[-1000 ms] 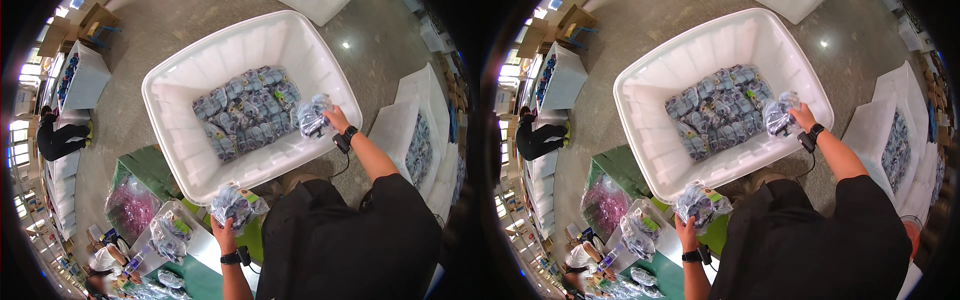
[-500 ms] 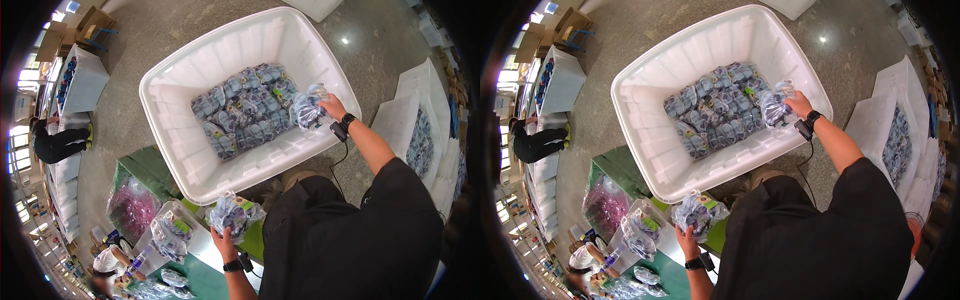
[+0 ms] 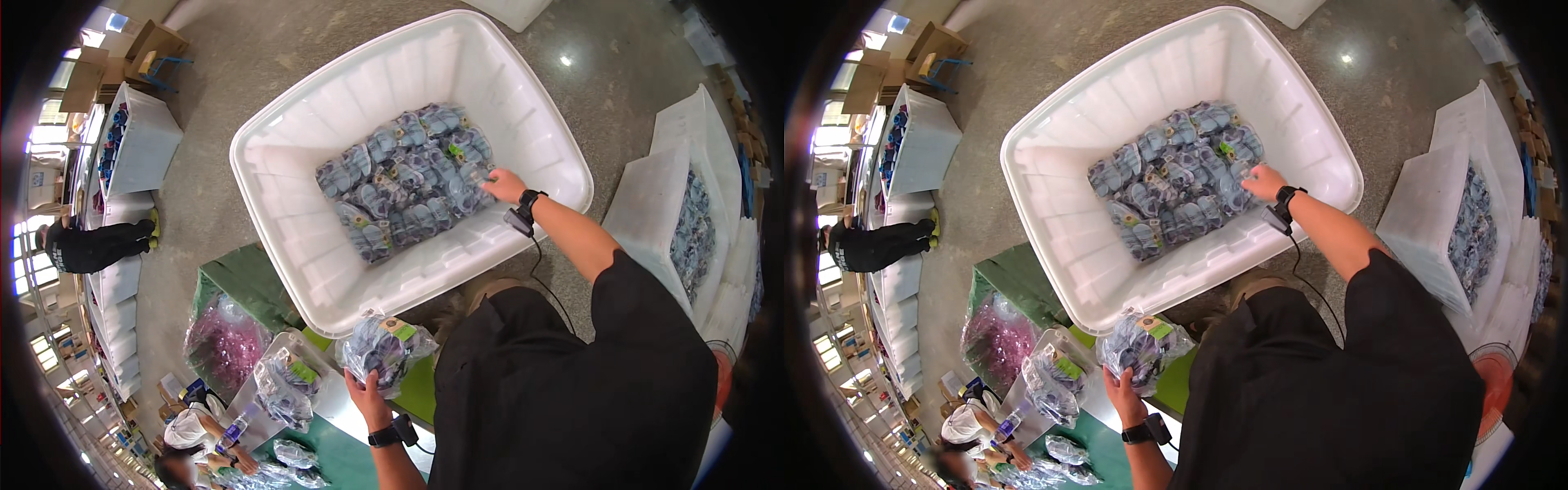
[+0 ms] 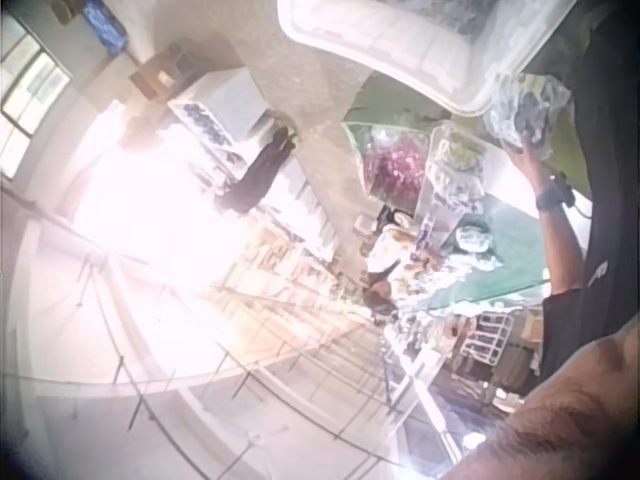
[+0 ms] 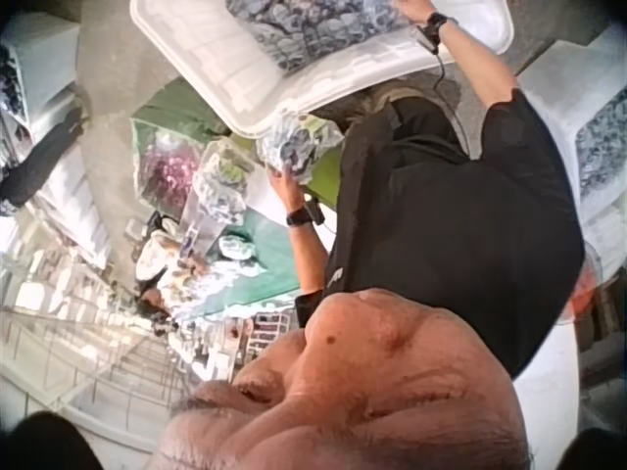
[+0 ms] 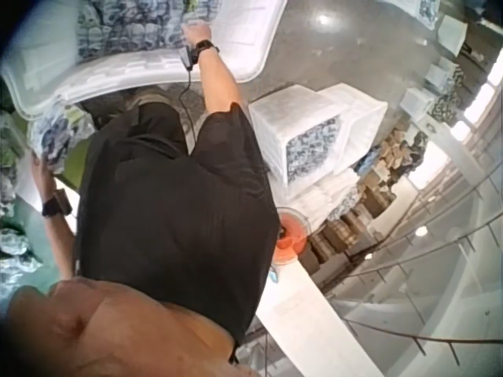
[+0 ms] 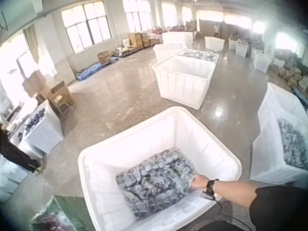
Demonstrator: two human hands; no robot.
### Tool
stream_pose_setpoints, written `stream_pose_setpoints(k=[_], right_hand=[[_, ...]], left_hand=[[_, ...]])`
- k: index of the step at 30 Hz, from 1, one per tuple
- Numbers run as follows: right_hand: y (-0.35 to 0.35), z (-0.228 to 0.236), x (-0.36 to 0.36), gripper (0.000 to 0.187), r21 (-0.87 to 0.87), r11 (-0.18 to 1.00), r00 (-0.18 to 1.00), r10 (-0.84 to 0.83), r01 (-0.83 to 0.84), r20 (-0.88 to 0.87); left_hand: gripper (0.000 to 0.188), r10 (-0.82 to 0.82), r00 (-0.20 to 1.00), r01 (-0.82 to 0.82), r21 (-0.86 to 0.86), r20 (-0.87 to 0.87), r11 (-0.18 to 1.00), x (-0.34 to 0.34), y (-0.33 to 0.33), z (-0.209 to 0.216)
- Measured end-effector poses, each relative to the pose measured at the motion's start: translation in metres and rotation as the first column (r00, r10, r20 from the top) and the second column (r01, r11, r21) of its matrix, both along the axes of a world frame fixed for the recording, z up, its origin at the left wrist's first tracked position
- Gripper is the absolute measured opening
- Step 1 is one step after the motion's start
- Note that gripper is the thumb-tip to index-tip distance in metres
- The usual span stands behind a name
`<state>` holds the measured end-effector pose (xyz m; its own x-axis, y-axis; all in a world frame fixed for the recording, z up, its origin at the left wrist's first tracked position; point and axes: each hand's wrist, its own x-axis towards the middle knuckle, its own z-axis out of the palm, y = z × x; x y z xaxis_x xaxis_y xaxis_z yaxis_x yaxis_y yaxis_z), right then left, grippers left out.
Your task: The person stands at a green conveyor belt in a warehouse and repeatedly picks up packaged slippers. They place the items into a large white bin next to them. Other workers are visible in the background performing similar tasks.
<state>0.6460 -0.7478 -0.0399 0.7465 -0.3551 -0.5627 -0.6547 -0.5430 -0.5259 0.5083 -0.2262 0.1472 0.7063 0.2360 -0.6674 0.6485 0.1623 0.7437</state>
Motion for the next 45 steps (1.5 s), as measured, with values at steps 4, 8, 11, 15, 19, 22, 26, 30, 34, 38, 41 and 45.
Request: stream_pose_setpoints(k=[4,8,11,15,19,22,26,30,34,38,41,45], right_hand=[[0.072,0.012,0.011,0.049,0.493,0.851,0.983,0.171,-0.183,0.07],[0.171,0.083,-0.001,0.064,0.814,0.532,0.909,0.417,-0.234,-0.011],[0.222,0.122,-0.018,0.091,0.872,0.434,0.792,0.603,-0.225,-0.096],[0.24,0.099,-0.045,0.1,0.807,0.495,0.887,0.455,-0.323,0.076],[0.226,0.088,-0.041,0.089,0.87,0.474,0.93,0.364,-0.134,-0.055],[0.202,0.073,-0.021,0.078,0.806,0.588,0.96,0.258,-0.068,-0.107],[0.169,0.041,-0.005,0.08,0.473,0.853,0.975,0.192,-0.22,0.108],[0.145,0.025,0.016,0.087,0.322,0.937,0.988,0.101,-0.134,0.118],[0.155,0.005,0.033,0.092,0.355,0.935,0.999,-0.026,0.009,0.043],[0.177,-0.021,0.041,0.092,0.227,0.96,0.981,0.185,-0.166,-0.065],[0.199,-0.015,0.045,0.08,0.017,0.912,0.863,0.395,-0.41,-0.315],[0.208,-0.04,0.034,0.048,-0.057,0.717,0.711,0.673,-0.695,-0.203]], left_hand=[[0.08,-0.006,0.999,0.006,0.004,0.031,1.0,0.009,-0.016,0.006],[0.074,-0.084,0.994,0.081,0.046,0.064,0.996,0.018,-0.035,0.006],[0.073,-0.084,0.994,0.08,0.067,0.069,0.995,0.021,-0.049,0.003],[0.072,-0.007,0.996,0.008,-0.008,0.089,1.0,0.02,-0.063,-0.008],[0.07,-0.031,0.999,0.025,-0.259,-0.019,0.966,0.018,-0.069,0.007],[0.053,-0.198,0.979,0.195,-0.079,-0.039,0.978,0.005,-0.05,-0.005],[0.045,-0.158,0.984,0.165,0.093,-0.079,0.982,-0.027,-0.022,-0.016],[0.043,-0.066,0.986,0.087,0.132,-0.156,0.987,-0.076,0.009,-0.027],[0.044,0.049,0.973,-0.011,0.164,-0.225,0.986,-0.124,0.03,-0.033],[0.046,0.156,0.948,-0.11,0.172,-0.277,0.979,-0.157,0.04,-0.029],[0.048,0.23,0.933,-0.191,0.161,-0.278,0.968,-0.195,0.053,-0.039],[0.047,0.353,0.891,-0.309,0.189,-0.285,0.932,-0.25,0.067,-0.046]])
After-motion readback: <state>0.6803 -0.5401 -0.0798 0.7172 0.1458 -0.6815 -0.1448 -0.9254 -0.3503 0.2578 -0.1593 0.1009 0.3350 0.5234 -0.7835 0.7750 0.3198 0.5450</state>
